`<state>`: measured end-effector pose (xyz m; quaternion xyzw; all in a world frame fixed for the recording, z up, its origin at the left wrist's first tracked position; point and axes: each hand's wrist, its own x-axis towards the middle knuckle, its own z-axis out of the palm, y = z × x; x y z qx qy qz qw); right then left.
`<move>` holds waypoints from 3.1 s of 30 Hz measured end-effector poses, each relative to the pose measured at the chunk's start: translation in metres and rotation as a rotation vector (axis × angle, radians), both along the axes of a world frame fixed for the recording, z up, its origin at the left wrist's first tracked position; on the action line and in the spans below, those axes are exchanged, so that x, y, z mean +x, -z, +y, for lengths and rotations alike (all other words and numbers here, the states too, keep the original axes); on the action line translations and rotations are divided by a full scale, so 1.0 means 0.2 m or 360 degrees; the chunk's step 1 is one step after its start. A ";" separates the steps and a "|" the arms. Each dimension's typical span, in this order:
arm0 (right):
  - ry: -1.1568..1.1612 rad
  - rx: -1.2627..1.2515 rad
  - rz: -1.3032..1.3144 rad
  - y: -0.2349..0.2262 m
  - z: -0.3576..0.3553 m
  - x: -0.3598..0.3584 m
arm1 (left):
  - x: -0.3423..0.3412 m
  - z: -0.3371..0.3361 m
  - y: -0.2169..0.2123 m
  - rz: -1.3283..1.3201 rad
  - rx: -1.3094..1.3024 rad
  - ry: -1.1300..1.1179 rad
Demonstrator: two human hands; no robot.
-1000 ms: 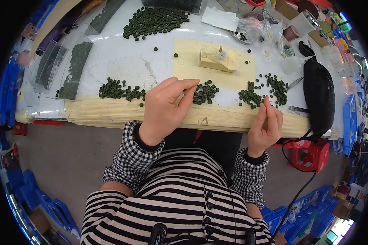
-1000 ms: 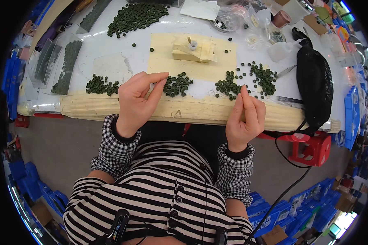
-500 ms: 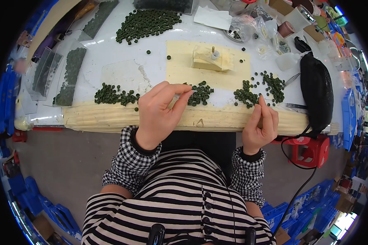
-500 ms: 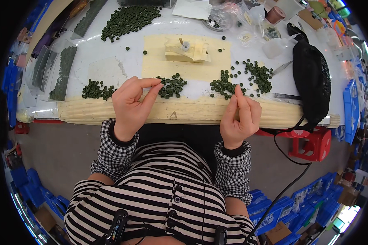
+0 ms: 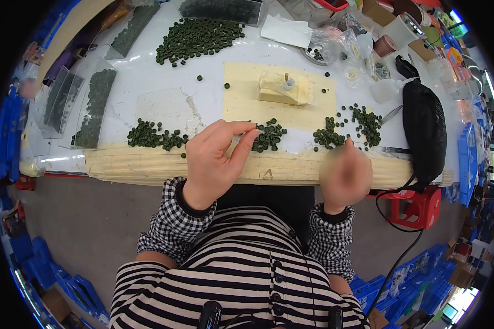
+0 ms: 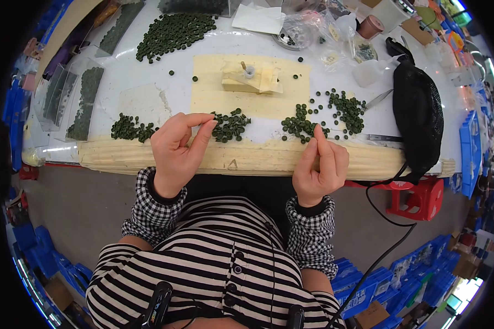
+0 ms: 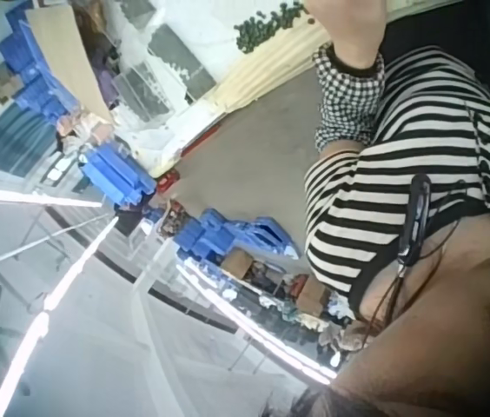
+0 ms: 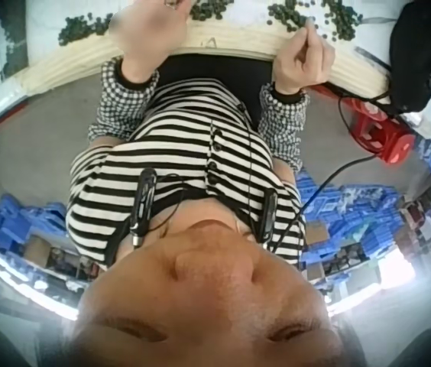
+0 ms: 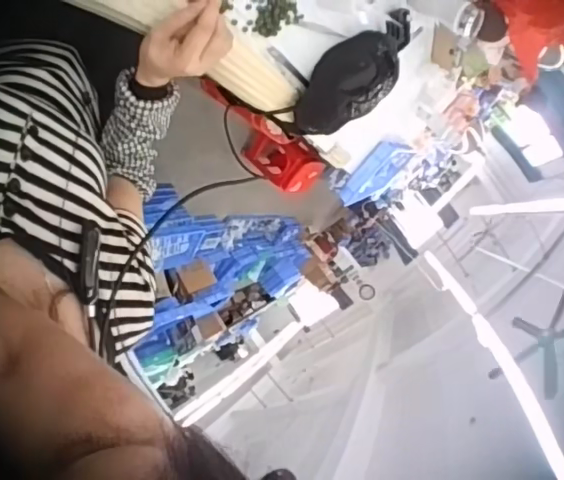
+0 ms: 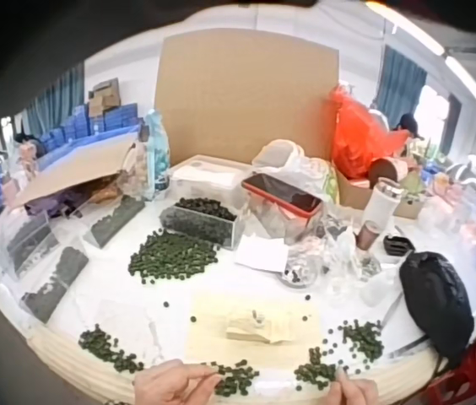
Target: Sort and inspect small green plastic components at a factory workbench.
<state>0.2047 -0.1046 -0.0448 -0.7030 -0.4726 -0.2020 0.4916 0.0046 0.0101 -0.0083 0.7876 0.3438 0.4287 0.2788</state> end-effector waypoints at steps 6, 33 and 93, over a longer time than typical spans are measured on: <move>-0.0031 -0.0063 -0.0044 -0.01 0.01 0.00 | 0.01 0.00 -0.01 -0.0030 0.0016 -0.0007; -0.0358 -0.0548 -0.0375 -0.19 0.12 0.02 | -0.05 -0.05 -0.15 -0.1752 -0.2546 0.0472; -0.0946 -0.0008 0.0695 -0.26 0.18 -0.25 | 0.10 -0.13 -0.09 -0.1006 -0.1715 0.0483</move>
